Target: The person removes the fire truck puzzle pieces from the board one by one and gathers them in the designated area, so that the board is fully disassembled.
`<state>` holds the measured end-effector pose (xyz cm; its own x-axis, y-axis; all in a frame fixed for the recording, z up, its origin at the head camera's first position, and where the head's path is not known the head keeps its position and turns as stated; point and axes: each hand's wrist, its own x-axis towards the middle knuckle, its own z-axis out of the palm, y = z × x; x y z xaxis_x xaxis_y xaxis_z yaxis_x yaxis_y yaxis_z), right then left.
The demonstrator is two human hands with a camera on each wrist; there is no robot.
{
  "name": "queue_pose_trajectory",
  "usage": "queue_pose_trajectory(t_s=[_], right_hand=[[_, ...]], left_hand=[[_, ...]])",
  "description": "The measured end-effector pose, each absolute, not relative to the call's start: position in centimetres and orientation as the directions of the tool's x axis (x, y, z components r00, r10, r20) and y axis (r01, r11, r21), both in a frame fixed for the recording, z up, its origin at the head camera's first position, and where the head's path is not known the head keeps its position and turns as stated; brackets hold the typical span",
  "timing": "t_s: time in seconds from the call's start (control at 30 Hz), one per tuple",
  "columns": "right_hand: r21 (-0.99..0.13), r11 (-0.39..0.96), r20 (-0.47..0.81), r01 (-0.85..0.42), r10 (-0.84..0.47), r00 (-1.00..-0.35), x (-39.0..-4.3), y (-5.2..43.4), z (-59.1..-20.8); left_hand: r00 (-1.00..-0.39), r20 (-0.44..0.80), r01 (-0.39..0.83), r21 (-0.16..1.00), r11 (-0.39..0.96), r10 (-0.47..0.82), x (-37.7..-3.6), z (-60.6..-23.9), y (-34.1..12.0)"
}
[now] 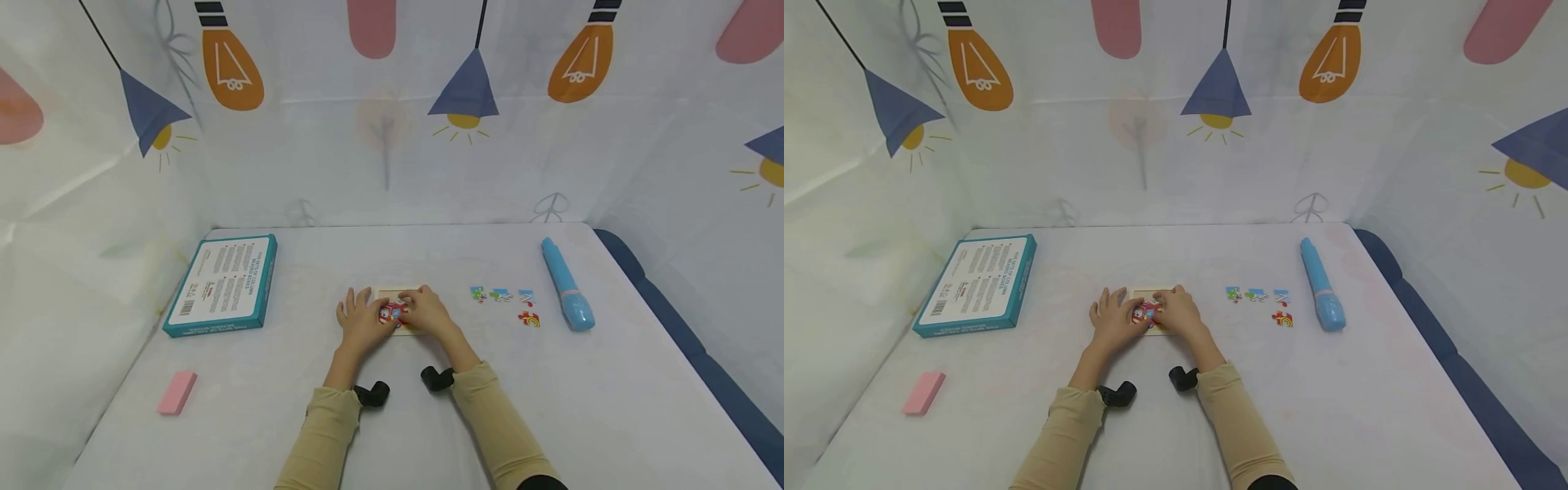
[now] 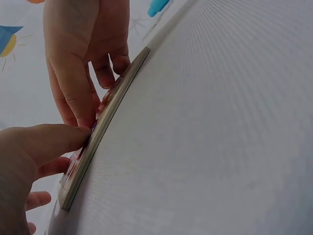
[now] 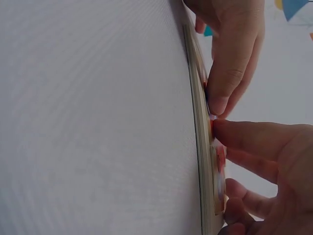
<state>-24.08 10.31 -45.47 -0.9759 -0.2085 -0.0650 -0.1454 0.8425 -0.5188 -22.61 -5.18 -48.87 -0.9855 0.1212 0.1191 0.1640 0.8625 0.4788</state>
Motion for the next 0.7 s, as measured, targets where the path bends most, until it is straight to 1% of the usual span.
queue_pose_trajectory(t_s=[0.27, 0.5, 0.6, 0.7], right_hand=[[-0.611, 0.777, -0.018, -0.153, -0.207, -0.978, -24.36, 10.29, -45.66], [-0.741, 0.658, -0.023, -0.134, -0.224, -0.974, -24.34, 10.27, -45.53], [-0.763, 0.628, -0.018, -0.151, -0.254, -0.967, -24.30, 10.33, -45.34], [-0.756, 0.622, 0.000, -0.202, -0.309, -0.951, -24.28, 10.47, -45.16]], left_hand=[[-0.988, 0.087, 0.151, 0.468, 0.871, 0.125, -22.49, -48.56, -5.16], [-0.993, 0.047, 0.120, 0.499, 0.858, 0.112, -22.49, -48.26, -5.05], [-0.993, 0.038, 0.113, 0.523, 0.845, 0.109, -22.55, -48.21, -5.07], [-0.993, 0.030, 0.110, 0.536, 0.837, 0.111, -22.62, -48.24, -5.16]])
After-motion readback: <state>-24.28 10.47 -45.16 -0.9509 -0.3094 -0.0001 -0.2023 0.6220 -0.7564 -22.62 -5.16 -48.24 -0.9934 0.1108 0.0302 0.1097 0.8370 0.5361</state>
